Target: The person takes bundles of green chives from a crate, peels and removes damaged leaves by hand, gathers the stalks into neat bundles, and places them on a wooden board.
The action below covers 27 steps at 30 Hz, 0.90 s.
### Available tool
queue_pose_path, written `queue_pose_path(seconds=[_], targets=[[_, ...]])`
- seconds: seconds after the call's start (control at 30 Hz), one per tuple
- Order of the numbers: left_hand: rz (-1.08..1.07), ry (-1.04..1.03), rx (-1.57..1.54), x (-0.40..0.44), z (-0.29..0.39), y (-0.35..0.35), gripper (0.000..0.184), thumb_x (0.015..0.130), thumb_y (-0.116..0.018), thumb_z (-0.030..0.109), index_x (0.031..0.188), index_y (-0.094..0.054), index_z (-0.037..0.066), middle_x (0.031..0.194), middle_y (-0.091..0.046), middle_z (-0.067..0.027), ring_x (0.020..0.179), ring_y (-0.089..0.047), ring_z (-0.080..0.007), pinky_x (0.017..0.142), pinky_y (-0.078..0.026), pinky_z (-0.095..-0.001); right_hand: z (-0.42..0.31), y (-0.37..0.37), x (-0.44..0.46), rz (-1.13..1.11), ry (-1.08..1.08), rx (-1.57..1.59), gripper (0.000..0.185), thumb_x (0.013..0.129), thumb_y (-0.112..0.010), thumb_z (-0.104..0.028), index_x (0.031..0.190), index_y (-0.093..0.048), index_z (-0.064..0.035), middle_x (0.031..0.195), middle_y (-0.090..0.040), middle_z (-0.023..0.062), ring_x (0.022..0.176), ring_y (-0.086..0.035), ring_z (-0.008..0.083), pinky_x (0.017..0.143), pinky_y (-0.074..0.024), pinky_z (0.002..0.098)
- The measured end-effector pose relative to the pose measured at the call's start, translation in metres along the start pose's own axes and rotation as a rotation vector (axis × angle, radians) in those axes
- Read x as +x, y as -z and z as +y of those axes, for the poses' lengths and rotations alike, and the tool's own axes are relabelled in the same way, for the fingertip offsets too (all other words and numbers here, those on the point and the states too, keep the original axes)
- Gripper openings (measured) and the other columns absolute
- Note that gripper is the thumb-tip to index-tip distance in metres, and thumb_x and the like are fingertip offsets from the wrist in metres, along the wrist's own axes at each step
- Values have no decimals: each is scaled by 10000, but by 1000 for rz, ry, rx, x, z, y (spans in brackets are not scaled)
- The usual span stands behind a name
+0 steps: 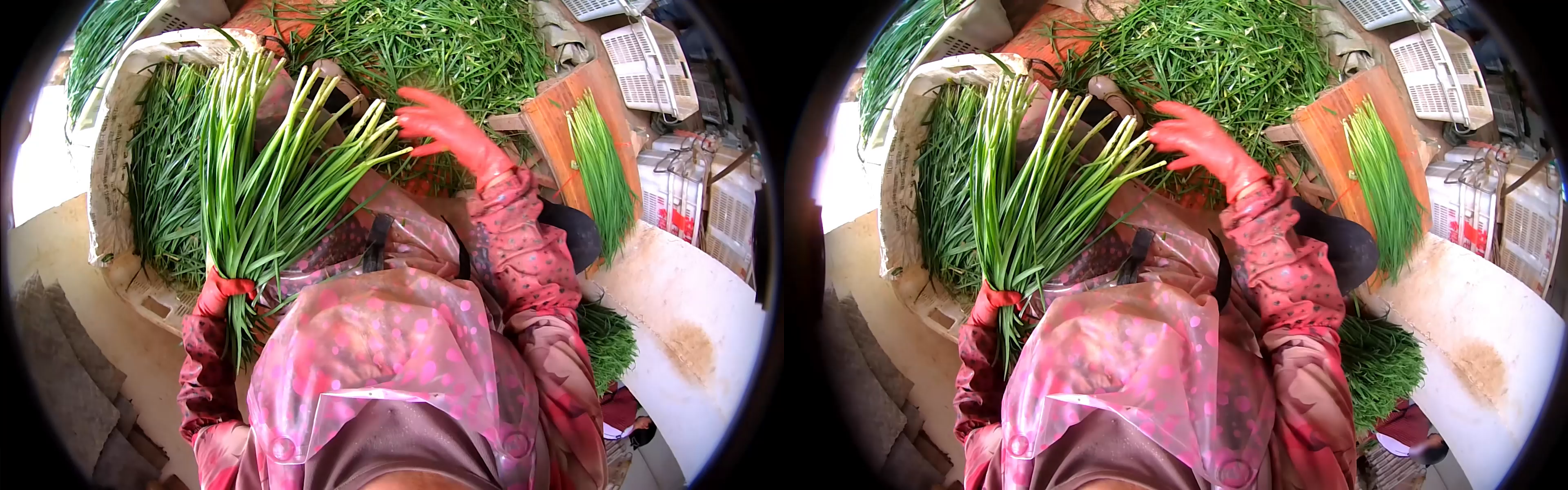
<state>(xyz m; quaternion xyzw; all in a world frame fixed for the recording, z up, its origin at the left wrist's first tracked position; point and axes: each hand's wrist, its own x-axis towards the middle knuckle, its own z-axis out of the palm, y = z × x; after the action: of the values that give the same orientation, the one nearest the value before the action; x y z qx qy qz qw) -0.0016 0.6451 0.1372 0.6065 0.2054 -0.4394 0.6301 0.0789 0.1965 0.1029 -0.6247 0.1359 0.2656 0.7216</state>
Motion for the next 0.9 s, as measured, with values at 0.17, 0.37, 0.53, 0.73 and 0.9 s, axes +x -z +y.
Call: queue_pose_path(seconds=[0.17,0.37,0.53,0.73,0.9], targets=[[-3,7,-73,1,-4,7,357,621,-706,30,965,-615,2,710,-625,-86,580,-601,-196,535,-504,-310,29,-48,18,-133,2,12,242,854,-692,-280,1005,-671,-92,882,-683,2,744,-594,84,567,-436,226],[-41,-8,-31,10,1,8,343,640,-721,25,961,-605,2,700,-609,-83,559,-589,-201,505,-494,-332,71,19,23,141,-9,562,201,886,-604,-193,971,-659,-20,703,-556,-31,529,-443,56,443,-339,216],[-125,26,4,17,-4,30,383,625,-747,53,977,-608,-5,703,-613,-88,556,-587,-200,496,-484,-321,64,71,32,262,-163,309,461,978,-499,-441,1035,-666,-15,729,-544,-29,525,-435,67,463,-378,218],[-96,52,22,14,-1,24,440,609,-761,76,1011,-603,-9,700,-611,-85,550,-581,-193,489,-480,-307,33,6,32,32,80,-27,307,971,-540,-322,1059,-695,-72,864,-641,-4,690,-551,70,614,-463,218],[-117,49,0,12,-2,21,444,609,-762,88,1012,-604,-12,693,-607,-85,543,-573,-187,482,-470,-306,42,6,-5,-67,95,55,309,943,-584,-268,1162,-623,-54,1051,-666,12,907,-601,98,781,-503,271]])
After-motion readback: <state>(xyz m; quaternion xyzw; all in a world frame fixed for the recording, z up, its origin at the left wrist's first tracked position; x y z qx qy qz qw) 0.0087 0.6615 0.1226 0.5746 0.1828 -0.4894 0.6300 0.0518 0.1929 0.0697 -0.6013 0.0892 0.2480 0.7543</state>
